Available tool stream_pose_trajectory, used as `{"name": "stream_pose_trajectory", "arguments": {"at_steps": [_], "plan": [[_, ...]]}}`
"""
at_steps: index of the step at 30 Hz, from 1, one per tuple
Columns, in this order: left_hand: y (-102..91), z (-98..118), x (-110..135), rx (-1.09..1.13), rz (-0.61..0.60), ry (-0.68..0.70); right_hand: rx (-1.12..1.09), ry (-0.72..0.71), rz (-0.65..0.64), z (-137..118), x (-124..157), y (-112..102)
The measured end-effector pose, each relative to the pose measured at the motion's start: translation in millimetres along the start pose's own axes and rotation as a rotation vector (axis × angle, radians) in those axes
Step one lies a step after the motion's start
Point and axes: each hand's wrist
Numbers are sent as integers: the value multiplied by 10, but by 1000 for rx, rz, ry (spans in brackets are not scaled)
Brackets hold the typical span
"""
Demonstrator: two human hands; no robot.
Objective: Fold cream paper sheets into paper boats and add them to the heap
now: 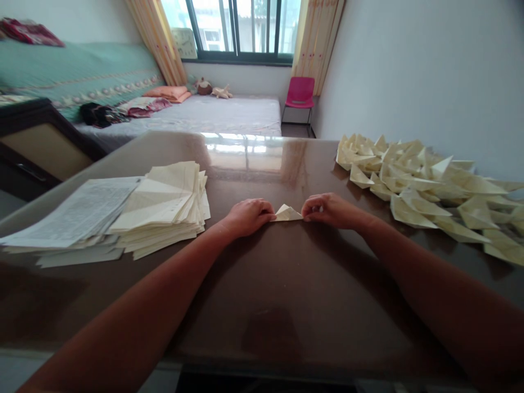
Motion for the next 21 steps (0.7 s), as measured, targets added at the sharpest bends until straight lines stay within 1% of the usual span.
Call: {"name": "stream_pose_trajectory", "arguments": {"at_steps": [3,6,8,10,12,16,21], "plan": [[30,62,-5,-109,17,-54,-87,18,-48,24,-6,7],[51,110,-6,-175,12,-86,-61,16,-23,15,-14,47],[62,131,-7,-207,14,-94,27,34,33,-11,-24,99],[73,152,-8,-235,24,-98,163,77,81,-52,-33,156],[81,181,-6,-259,33,-102,290,125,97,-102,-36,202],[87,254,1,-296,43,-116,443,167,67,-199,-30,225],[116,292,9,-338,72,-140,527,179,21,-254,-35,190]]}}
Point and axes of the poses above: each hand's wrist, its own x-axis away from the middle knuckle, its own y-axis out of the palm, z = x × y, and after that the axes turned 6 degrees about x, right-handed
